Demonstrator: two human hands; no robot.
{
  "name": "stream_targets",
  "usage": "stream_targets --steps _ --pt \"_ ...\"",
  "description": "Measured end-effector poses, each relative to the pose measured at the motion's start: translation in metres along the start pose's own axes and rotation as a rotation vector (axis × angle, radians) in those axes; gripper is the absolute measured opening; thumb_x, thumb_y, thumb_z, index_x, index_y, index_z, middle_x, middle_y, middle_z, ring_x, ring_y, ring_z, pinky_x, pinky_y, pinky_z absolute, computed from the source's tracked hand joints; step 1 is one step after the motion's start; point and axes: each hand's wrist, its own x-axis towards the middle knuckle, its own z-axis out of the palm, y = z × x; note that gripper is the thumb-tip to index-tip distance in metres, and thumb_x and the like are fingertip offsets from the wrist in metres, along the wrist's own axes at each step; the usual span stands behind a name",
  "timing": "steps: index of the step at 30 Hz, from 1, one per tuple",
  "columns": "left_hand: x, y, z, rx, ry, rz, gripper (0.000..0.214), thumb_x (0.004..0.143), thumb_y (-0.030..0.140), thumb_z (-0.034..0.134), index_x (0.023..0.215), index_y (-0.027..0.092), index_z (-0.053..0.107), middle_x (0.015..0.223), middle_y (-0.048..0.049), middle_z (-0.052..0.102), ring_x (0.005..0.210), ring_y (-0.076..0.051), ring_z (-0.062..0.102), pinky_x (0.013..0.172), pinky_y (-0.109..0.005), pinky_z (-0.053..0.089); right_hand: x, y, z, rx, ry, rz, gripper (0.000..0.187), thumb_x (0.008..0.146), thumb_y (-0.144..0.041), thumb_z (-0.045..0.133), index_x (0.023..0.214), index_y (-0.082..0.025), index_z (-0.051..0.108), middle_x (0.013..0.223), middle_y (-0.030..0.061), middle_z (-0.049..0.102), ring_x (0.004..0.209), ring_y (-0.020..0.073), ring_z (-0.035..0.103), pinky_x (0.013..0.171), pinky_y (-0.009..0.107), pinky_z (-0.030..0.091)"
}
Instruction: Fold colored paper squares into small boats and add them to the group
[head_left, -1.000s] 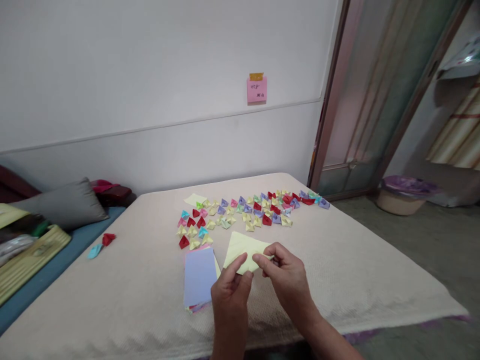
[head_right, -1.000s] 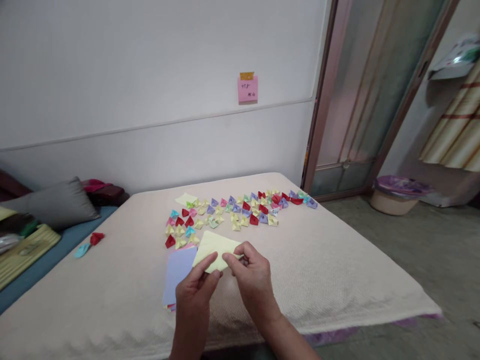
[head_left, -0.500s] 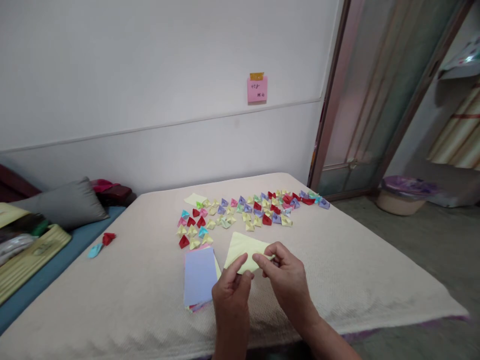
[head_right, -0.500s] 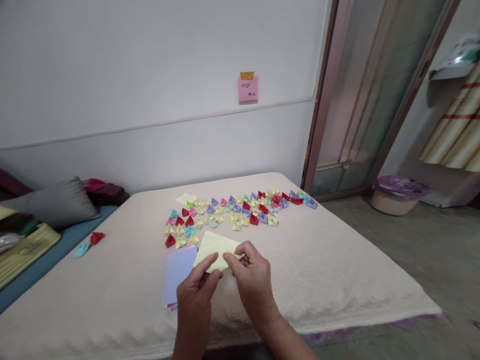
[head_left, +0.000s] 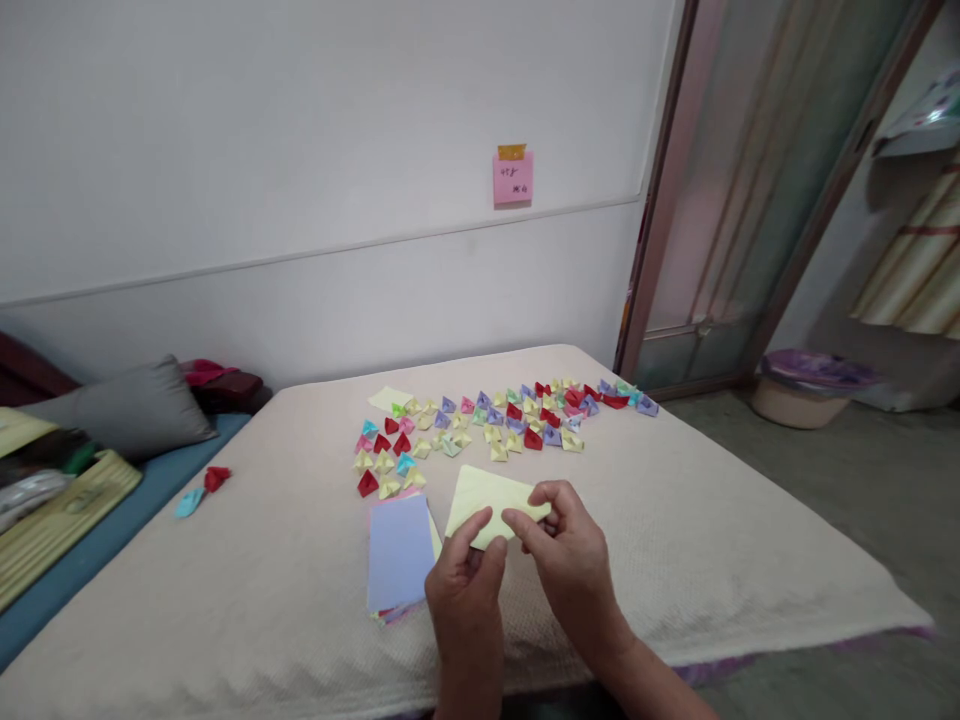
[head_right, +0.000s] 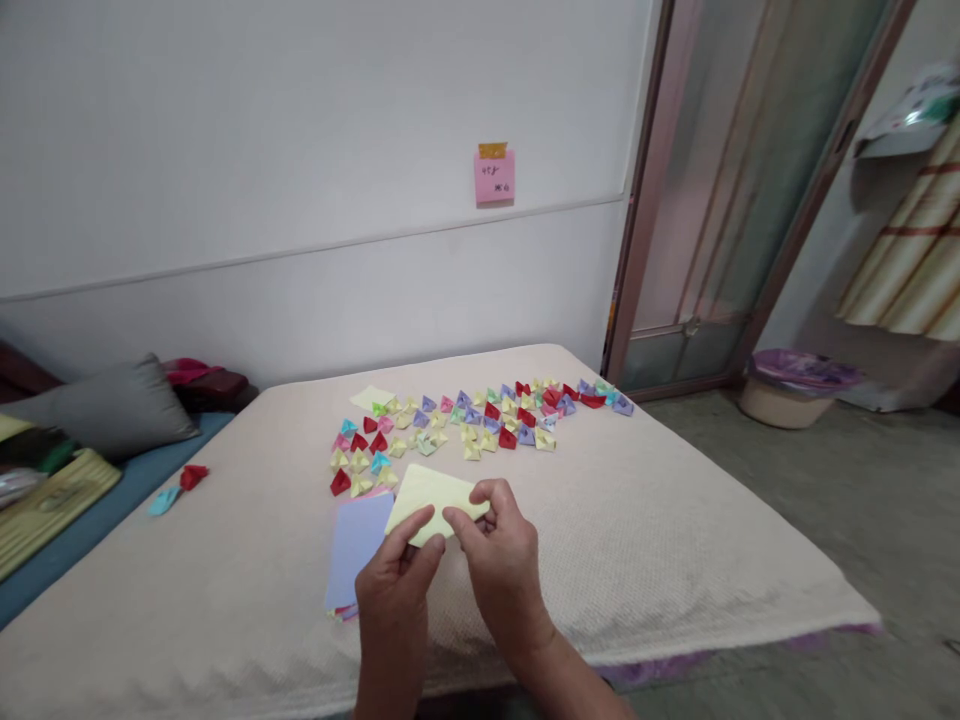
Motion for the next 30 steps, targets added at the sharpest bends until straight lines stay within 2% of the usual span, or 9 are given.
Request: stream_targets --steps 3,9,16,23,25,26,28,30 --pt "-0.002 0.002 0.003 0.009 0.065 -0.004 0.037 0.065 0.033 0.069 0.099 0.017 0.07 0.052 0.0039 0.052 0.05 -0.011 0.045 0.05 -0.023 0.039 0.0 -0.002 0.002 0.019 -0.004 0.016 0.023 0.072 -0.03 0.065 0.085 -0.023 0.047 0.048 -0.011 0.038 0.046 0.0115 0.047 0.046 0.021 0.034" --pt "0.001 -0.003 0.002 0.074 0.138 -0.002 0.037 0.066 0.033 0.069 0.1 0.018 0.07 0.063 0.0008 0.059 0.054 -0.013 0.048 0.055 -0.025 0.04 -0.002 -0.005 0.007 0.233 -0.099 0.078 0.029 0.068 -0.023 0.065 0.091 -0.023 0.047 0.053 -0.0112 0.036 0.048 0.0105 0.044 0.045 0.019 0.034" --pt "0.003 -0.001 0.003 0.043 0.157 -0.026 0.039 0.065 0.032 0.069 0.101 0.019 0.069 0.061 0.0029 0.057 0.051 -0.011 0.046 0.054 -0.024 0.038 -0.004 -0.004 0.005 0.309 -0.14 0.07 0.024 0.077 -0.027 0.059 0.096 -0.022 0.044 0.057 -0.0084 0.046 0.055 0.0132 0.057 0.057 0.024 0.046" --pt "0.007 0.002 0.001 -0.116 0.09 -0.09 0.044 0.065 0.027 0.07 0.107 0.015 0.065 0.051 0.0069 0.047 0.049 -0.009 0.047 0.05 -0.02 0.039 -0.003 -0.004 0.001 0.306 -0.163 0.042 0.025 0.084 -0.032 0.051 0.105 -0.02 0.046 0.055 -0.0045 0.057 0.056 0.0152 0.06 0.06 0.026 0.047" --pt "0.009 0.005 0.003 -0.271 0.093 -0.074 0.057 0.064 0.021 0.07 0.119 0.016 0.056 0.065 0.0028 0.058 0.061 -0.011 0.058 0.058 -0.02 0.045 -0.003 -0.005 0.002 0.315 -0.149 0.042 0.029 0.082 -0.03 0.054 0.109 -0.02 0.047 0.055 -0.0047 0.058 0.056 0.0147 0.06 0.061 0.026 0.046" --pt "0.009 0.008 0.004 -0.362 0.098 -0.064 0.066 0.063 0.017 0.07 0.125 0.017 0.049 0.078 -0.0013 0.063 0.072 -0.014 0.062 0.064 -0.021 0.048 -0.003 -0.006 0.002 0.33 -0.143 0.058 0.035 0.08 -0.029 0.057 0.112 -0.02 0.046 0.056 -0.0051 0.058 0.056 0.0145 0.06 0.06 0.025 0.046" --pt "0.01 0.012 0.006 -0.505 0.118 -0.05 0.08 0.06 0.012 0.07 0.133 0.019 0.037 0.104 -0.0093 0.063 0.09 -0.018 0.064 0.076 -0.025 0.05 -0.002 -0.008 0.003 0.384 -0.136 0.119 0.052 0.073 -0.024 0.063 0.12 -0.02 0.042 0.059 -0.0052 0.06 0.055 0.0146 0.059 0.058 0.025 0.045" --pt "0.01 0.015 0.007 -0.545 0.125 -0.057 0.086 0.06 0.01 0.069 0.136 0.021 0.032 0.116 -0.0127 0.058 0.094 -0.02 0.064 0.078 -0.027 0.051 -0.002 -0.01 0.004 0.454 -0.142 0.192 0.066 0.066 -0.019 0.067 0.126 -0.02 0.038 0.061 -0.0049 0.061 0.055 0.0149 0.059 0.054 0.024 0.045"
